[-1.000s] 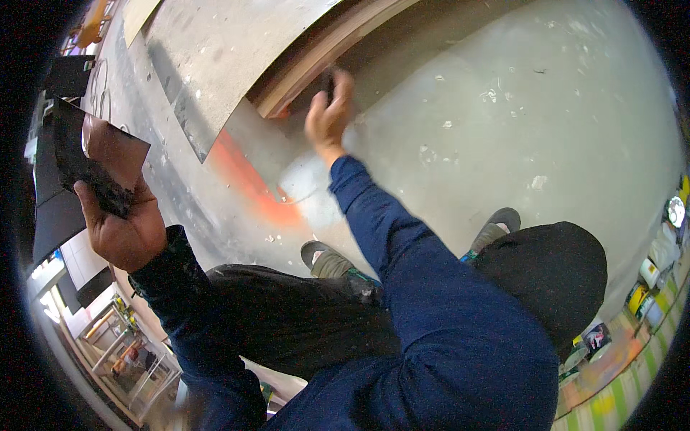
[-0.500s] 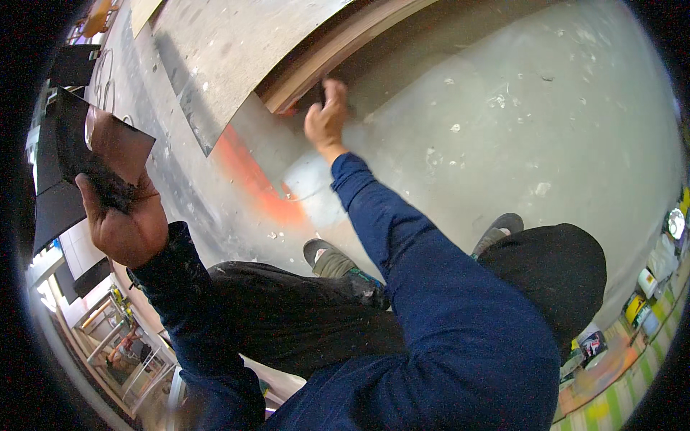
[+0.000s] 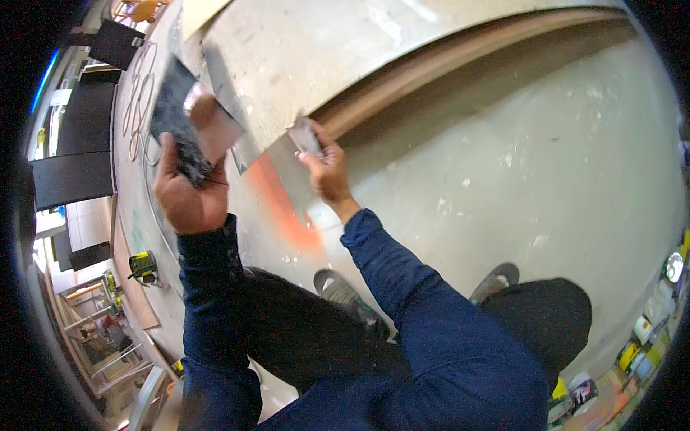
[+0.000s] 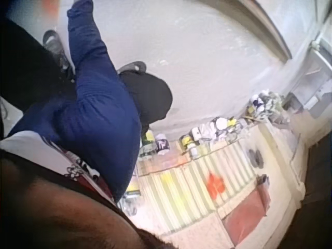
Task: Applying wood filler putty to the edge of a wooden board using a small putty knife.
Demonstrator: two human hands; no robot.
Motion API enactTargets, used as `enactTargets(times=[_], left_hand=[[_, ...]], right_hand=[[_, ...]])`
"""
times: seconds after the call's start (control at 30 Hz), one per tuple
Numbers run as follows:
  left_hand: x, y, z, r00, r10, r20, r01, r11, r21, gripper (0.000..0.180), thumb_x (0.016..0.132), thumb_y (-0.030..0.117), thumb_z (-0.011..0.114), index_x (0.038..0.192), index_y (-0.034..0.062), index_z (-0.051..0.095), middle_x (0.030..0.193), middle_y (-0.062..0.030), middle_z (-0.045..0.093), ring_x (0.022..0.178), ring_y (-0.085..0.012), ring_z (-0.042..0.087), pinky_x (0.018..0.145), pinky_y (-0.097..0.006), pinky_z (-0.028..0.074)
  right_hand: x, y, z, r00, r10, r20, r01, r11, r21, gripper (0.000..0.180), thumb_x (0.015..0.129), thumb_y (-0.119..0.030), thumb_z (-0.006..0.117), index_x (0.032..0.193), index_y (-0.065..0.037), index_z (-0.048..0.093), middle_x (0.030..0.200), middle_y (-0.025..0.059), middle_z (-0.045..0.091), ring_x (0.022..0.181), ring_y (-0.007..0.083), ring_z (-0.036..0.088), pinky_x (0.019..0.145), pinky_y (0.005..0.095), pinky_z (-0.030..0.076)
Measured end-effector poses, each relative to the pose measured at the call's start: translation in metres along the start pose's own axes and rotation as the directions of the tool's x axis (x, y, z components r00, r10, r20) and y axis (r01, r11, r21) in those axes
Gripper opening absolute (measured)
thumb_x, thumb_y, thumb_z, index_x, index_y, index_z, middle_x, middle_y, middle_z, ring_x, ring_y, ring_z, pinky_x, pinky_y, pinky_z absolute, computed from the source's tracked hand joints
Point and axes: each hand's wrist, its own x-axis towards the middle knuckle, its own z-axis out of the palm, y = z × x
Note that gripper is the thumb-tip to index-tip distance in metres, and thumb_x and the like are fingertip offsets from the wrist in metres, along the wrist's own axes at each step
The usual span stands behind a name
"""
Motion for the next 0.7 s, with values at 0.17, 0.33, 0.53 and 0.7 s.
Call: enactTargets(times=[0.17,0.33,0.53,0.7], left_hand=[[0.007,-0.032,0.031,0.993,-0.110,-0.050,0.106,0.992,-0.074,0.031,0.103,0.024,0.052,0.122,0.0020,0.062,0.116,-0.0123,0.072,0.100,-0.0276,0.073,0.087,-0.046,0.062],[0.003,-0.068,0.062,0.961,-0.117,-0.251,0.135,0.989,0.054,0.031,0.102,0.024,0.050,0.126,0.0046,0.058,0.120,-0.0112,0.069,0.107,-0.0277,0.069,0.092,-0.047,0.059],[-0.006,-0.084,0.084,0.974,-0.022,-0.227,0.054,0.989,0.137,0.028,0.101,0.020,0.051,0.125,0.0063,0.057,0.117,-0.0101,0.068,0.104,-0.0260,0.068,0.091,-0.043,0.057],[-0.007,-0.090,0.089,0.987,0.087,-0.137,-0.061,0.981,0.184,0.024,0.100,0.016,0.054,0.121,0.0066,0.060,0.112,-0.0097,0.070,0.099,-0.0244,0.070,0.090,-0.039,0.058]], right_hand=[[0.034,-0.114,0.011,0.956,-0.266,0.126,0.209,0.914,0.349,0.055,0.102,-0.027,0.061,0.147,-0.006,0.037,0.138,0.0151,0.055,0.125,0.0288,0.059,0.098,0.0431,0.057],[0.031,-0.171,0.025,0.879,-0.440,0.183,0.368,0.871,0.324,0.055,0.104,-0.034,0.057,0.144,-0.003,0.038,0.140,0.0183,0.052,0.126,0.0303,0.058,0.104,0.0469,0.052],[0.012,-0.192,0.019,0.859,-0.391,0.331,0.443,0.891,-0.097,0.046,0.106,-0.034,0.055,0.134,0.003,0.056,0.140,0.0171,0.053,0.131,0.0250,0.052,0.108,0.0378,0.043],[0.007,-0.205,-0.001,0.787,-0.375,0.491,0.582,0.716,-0.386,0.040,0.103,-0.028,0.059,0.131,0.001,0.061,0.132,0.0190,0.058,0.127,0.0282,0.056,0.105,0.0402,0.046]])
